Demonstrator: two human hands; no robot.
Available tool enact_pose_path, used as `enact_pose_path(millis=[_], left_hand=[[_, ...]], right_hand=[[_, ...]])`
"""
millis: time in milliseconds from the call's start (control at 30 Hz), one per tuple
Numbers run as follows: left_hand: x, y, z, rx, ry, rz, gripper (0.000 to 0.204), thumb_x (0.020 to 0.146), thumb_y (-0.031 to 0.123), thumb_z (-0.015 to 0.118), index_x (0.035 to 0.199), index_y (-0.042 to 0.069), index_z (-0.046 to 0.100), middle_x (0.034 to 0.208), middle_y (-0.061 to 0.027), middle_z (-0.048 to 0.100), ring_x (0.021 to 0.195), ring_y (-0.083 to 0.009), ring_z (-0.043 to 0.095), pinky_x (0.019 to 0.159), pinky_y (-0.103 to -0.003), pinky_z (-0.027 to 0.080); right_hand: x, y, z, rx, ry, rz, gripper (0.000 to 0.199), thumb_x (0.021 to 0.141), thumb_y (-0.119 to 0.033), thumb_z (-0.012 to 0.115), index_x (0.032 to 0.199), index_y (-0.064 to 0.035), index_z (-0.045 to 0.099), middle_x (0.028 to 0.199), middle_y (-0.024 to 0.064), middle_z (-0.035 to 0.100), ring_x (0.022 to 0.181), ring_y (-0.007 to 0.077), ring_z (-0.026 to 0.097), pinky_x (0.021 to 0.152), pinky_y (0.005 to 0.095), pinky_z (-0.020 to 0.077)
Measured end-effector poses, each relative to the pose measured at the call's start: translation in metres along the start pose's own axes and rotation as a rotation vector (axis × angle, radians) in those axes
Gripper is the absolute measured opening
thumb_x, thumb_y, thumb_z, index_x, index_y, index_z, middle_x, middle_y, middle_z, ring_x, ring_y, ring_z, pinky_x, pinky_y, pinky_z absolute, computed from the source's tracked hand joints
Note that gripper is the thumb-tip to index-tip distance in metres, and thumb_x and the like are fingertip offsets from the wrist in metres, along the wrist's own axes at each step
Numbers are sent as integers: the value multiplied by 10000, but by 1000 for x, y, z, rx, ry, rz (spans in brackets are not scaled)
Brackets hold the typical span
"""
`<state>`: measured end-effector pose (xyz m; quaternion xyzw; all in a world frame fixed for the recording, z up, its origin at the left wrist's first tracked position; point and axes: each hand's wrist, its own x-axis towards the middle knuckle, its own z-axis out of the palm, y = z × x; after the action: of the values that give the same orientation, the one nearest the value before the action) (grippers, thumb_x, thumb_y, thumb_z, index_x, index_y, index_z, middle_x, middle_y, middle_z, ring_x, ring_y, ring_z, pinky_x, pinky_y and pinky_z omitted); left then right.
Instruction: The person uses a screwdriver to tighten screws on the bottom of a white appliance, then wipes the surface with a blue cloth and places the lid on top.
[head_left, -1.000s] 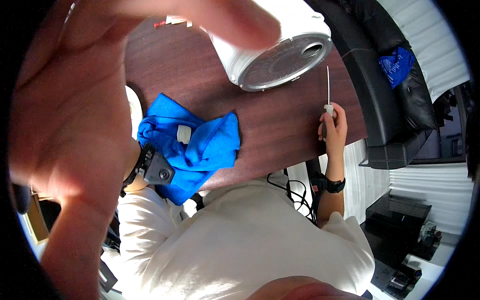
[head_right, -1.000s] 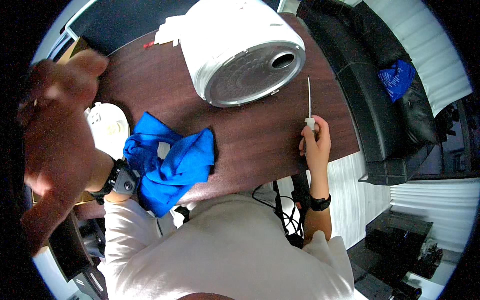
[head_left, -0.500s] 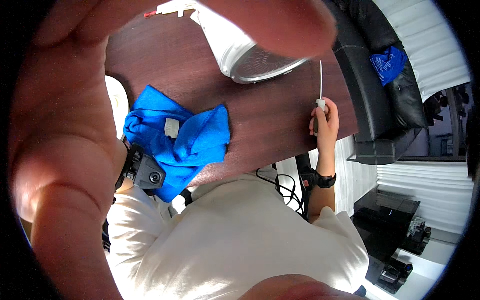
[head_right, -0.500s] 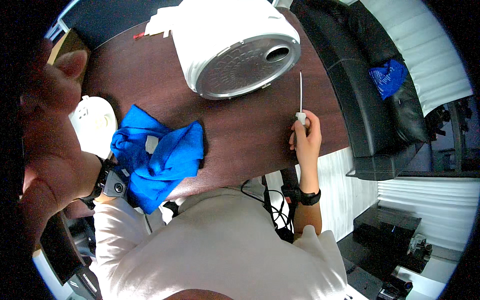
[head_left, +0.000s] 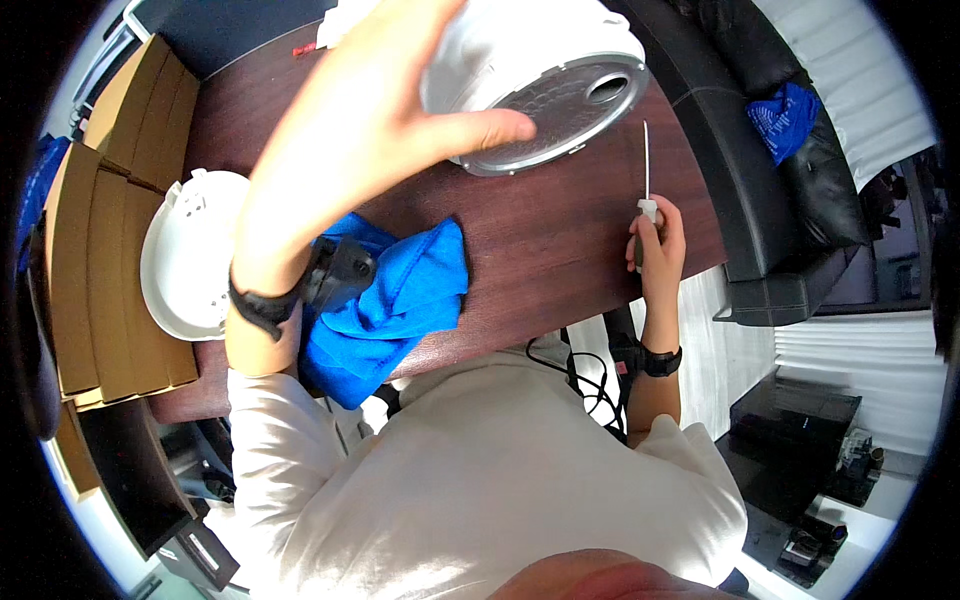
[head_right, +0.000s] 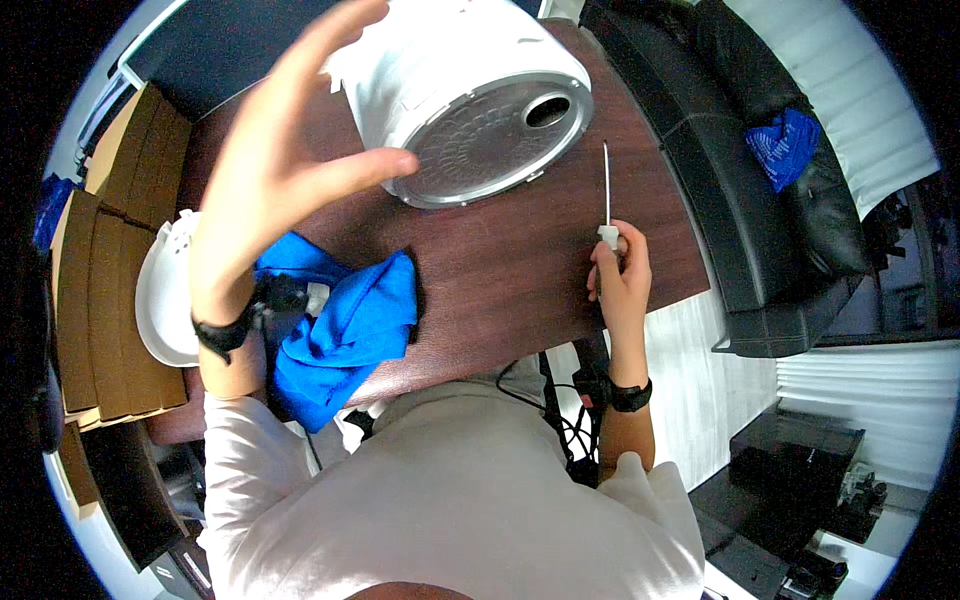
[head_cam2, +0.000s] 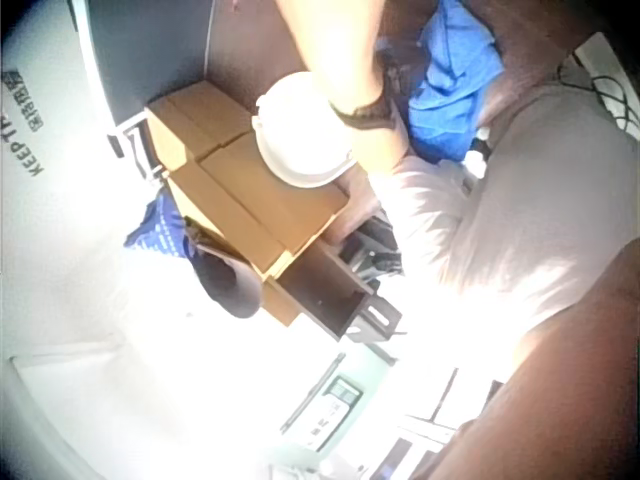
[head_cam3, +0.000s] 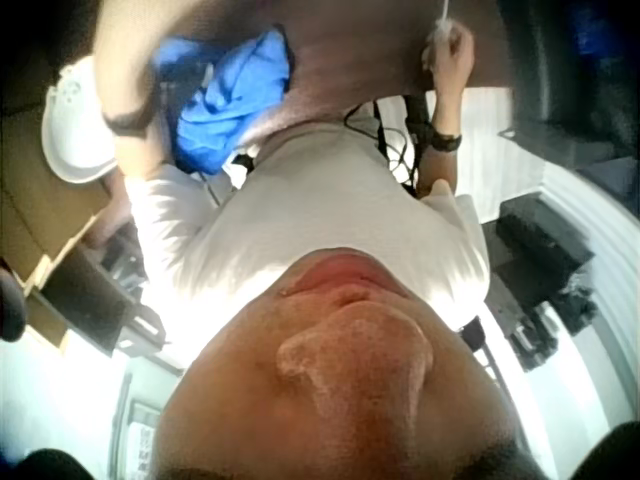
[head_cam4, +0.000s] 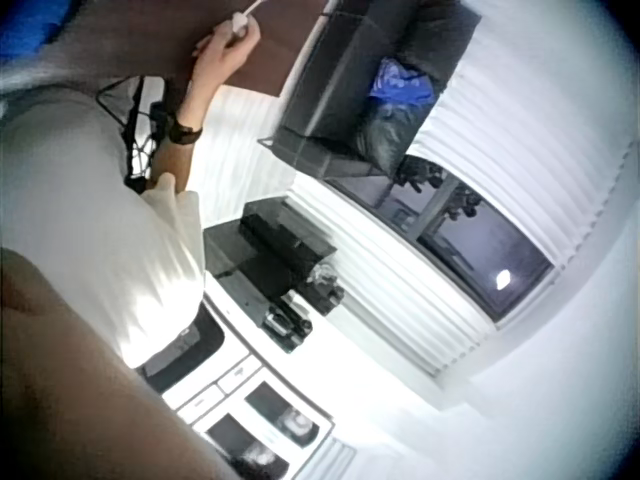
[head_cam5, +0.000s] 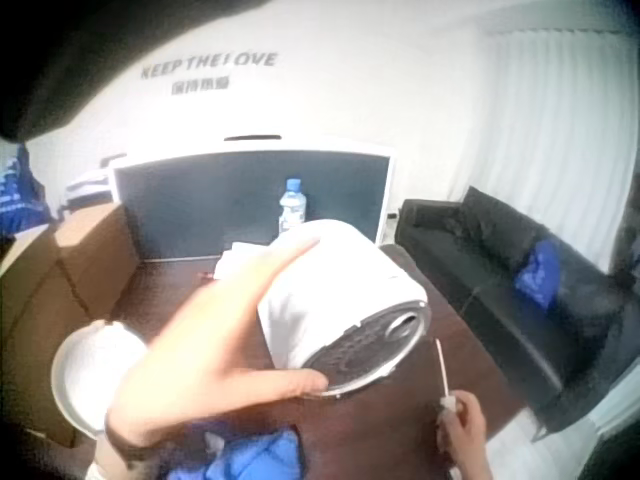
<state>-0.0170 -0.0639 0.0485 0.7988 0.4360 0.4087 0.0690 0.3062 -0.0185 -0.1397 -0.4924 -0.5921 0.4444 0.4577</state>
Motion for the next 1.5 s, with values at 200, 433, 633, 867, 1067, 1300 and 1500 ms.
enact_pose_path(millis=[200,433,633,867,1067,1300,1500], left_hand=[[-1,-26,45,366,-24,-18,699,774,121,698,1406,251,427,1447,-228,360,1341,-416,331,1081,-455,315],[29,-26,44,344,-109,49,690,771,30,629,1405,202,415,1343,-264,452,1253,-405,439,1008,-436,403],[42,-19,34,389,-202,56,712,747,-16,610,1404,174,414,1306,-262,482,1140,-412,532,944,-444,455],[68,-13,15,371,-455,137,687,722,-41,613,1370,131,466,1290,-228,522,1051,-382,600,957,-415,473],[76,-19,26,304,-290,242,566,794,166,693,1327,101,513,1225,-201,583,1090,-330,596,972,-394,459],[33,-28,47,226,-176,75,770,759,282,748,1419,117,388,1450,-223,349,1336,-358,362,1098,-404,315],[16,-34,60,156,-111,-5,833,763,219,712,1472,118,285,1500,-271,225,1403,-381,220,1124,-407,239]], right_hand=[[1,0,0,34,-31,-9,294,945,-91,498,1230,-27,468,840,36,545,523,67,499,416,198,381],[1,2,0,84,-37,-28,294,941,-79,484,1227,-10,476,828,41,548,499,57,475,411,190,369],[1,0,-1,99,-57,-31,292,945,-68,473,1231,-6,463,825,46,545,494,53,468,414,190,369],[0,3,-1,141,-68,-46,293,950,-68,470,1234,4,454,824,48,545,491,52,468,412,190,373],[0,2,1,121,-60,-39,296,951,-72,470,1235,10,447,827,51,551,492,58,476,411,196,385],[1,8,-2,225,-28,-28,297,958,-97,466,1239,-3,444,830,64,554,501,75,495,417,204,403],[9,2,-10,342,74,-15,325,980,-155,419,1270,-10,407,901,95,543,586,123,546,475,238,454]])
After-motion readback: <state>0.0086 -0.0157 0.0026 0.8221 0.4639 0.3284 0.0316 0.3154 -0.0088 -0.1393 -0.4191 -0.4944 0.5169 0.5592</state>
